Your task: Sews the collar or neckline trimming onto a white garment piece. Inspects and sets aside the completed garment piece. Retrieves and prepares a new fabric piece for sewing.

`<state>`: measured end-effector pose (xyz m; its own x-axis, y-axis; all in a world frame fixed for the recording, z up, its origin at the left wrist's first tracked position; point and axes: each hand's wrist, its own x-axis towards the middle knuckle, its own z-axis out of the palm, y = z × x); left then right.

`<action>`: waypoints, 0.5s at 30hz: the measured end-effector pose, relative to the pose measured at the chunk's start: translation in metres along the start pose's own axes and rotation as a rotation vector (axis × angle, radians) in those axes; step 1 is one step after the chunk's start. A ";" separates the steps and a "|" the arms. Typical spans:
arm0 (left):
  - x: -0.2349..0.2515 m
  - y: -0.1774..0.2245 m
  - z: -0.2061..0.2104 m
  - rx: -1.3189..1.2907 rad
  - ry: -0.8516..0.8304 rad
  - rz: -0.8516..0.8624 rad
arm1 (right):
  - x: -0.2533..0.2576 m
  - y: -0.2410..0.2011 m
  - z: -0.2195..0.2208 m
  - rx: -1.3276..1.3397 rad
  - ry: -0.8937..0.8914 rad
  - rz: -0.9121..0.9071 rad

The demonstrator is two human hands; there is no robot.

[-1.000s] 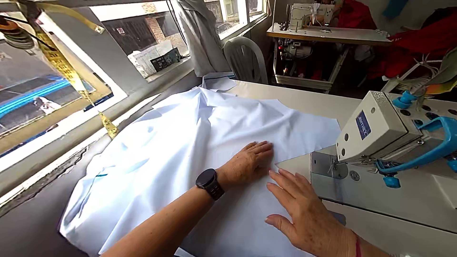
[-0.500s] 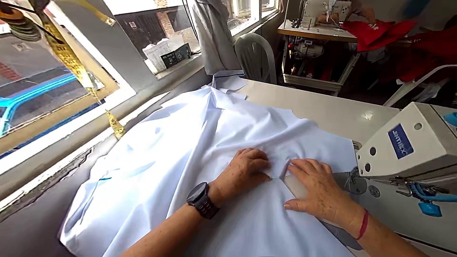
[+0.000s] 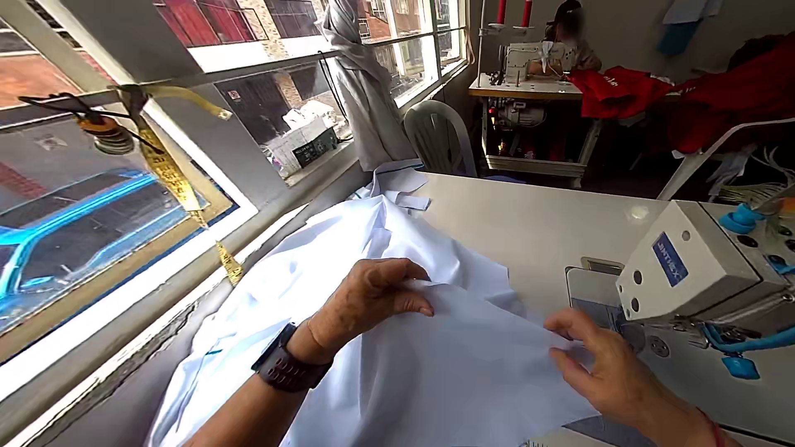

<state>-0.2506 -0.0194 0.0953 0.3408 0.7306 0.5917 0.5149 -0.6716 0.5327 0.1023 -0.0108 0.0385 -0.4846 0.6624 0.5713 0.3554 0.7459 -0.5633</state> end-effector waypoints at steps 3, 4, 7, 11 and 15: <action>-0.001 0.017 -0.018 -0.073 -0.081 -0.009 | -0.015 -0.012 -0.029 0.242 -0.032 0.002; -0.001 0.022 -0.021 -0.112 -0.093 -0.003 | -0.020 -0.017 -0.034 0.290 -0.019 -0.013; 0.000 0.033 -0.024 -0.212 -0.119 -0.015 | -0.033 -0.027 -0.040 0.338 -0.032 -0.140; 0.004 0.031 -0.031 -0.226 -0.182 0.012 | -0.045 -0.033 -0.045 0.324 -0.205 -0.148; 0.006 0.030 -0.035 -0.172 -0.192 -0.039 | -0.058 -0.028 -0.049 0.369 -0.180 0.003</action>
<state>-0.2609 -0.0390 0.1360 0.4750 0.7555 0.4513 0.3949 -0.6413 0.6579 0.1599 -0.0668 0.0502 -0.6279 0.6171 0.4742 0.0625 0.6474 -0.7596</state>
